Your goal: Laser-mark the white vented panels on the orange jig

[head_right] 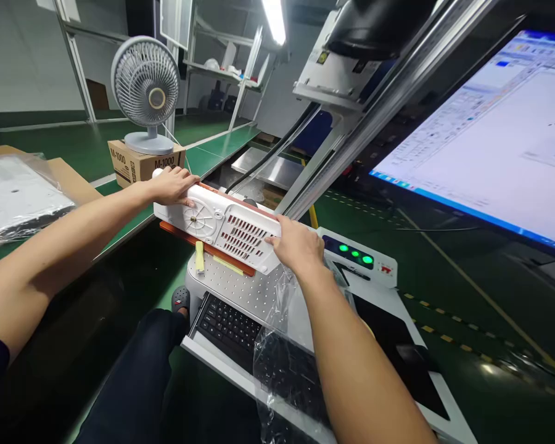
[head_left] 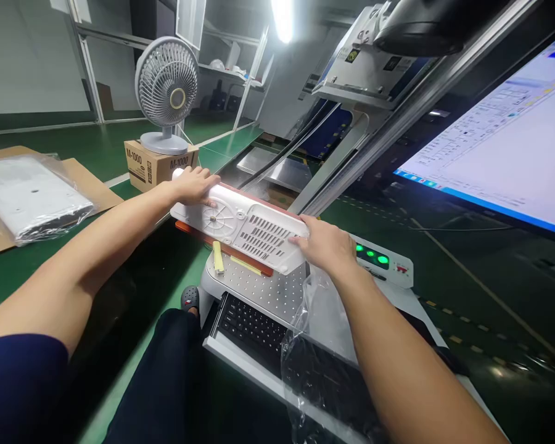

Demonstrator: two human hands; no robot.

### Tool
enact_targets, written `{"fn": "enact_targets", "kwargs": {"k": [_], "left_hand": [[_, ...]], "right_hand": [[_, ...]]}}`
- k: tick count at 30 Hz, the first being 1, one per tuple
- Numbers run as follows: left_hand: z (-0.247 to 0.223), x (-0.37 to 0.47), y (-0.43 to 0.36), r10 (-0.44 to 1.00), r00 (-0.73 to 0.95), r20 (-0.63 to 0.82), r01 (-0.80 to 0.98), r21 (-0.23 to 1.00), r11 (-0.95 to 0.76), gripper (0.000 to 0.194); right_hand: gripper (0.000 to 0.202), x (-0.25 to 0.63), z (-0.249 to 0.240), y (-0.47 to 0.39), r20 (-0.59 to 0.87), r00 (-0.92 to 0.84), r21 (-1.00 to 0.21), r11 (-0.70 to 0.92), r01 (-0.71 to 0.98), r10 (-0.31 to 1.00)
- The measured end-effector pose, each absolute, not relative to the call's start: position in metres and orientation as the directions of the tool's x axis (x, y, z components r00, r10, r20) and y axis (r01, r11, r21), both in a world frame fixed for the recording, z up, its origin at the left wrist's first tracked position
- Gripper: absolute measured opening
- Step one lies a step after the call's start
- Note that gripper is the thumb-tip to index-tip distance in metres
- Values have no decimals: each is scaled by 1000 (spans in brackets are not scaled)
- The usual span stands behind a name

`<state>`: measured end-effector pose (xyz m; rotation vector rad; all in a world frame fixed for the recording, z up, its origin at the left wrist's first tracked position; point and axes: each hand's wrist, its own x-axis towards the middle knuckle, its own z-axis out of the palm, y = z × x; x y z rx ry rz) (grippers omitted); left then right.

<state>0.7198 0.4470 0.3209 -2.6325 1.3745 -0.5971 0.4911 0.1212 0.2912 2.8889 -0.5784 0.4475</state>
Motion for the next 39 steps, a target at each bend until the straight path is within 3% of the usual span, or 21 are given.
{"fn": "enact_targets", "kwargs": {"k": [11, 17, 25, 39], "left_hand": [[319, 721, 446, -786, 532, 314, -736, -288, -613, 87], [321, 720, 446, -775, 549, 314, -731, -270, -627, 90], [321, 723, 444, -764, 576, 291, -729, -240, -641, 94], [321, 716, 446, -762, 572, 303, -719, -261, -644, 90]], "right_hand": [[45, 487, 311, 152, 240, 841, 45, -860, -508, -484], [47, 484, 310, 153, 260, 849, 45, -873, -486, -459], [45, 483, 307, 149, 277, 878, 139, -888, -437, -389], [53, 473, 297, 158, 297, 870, 68, -900, -431, -394]]}}
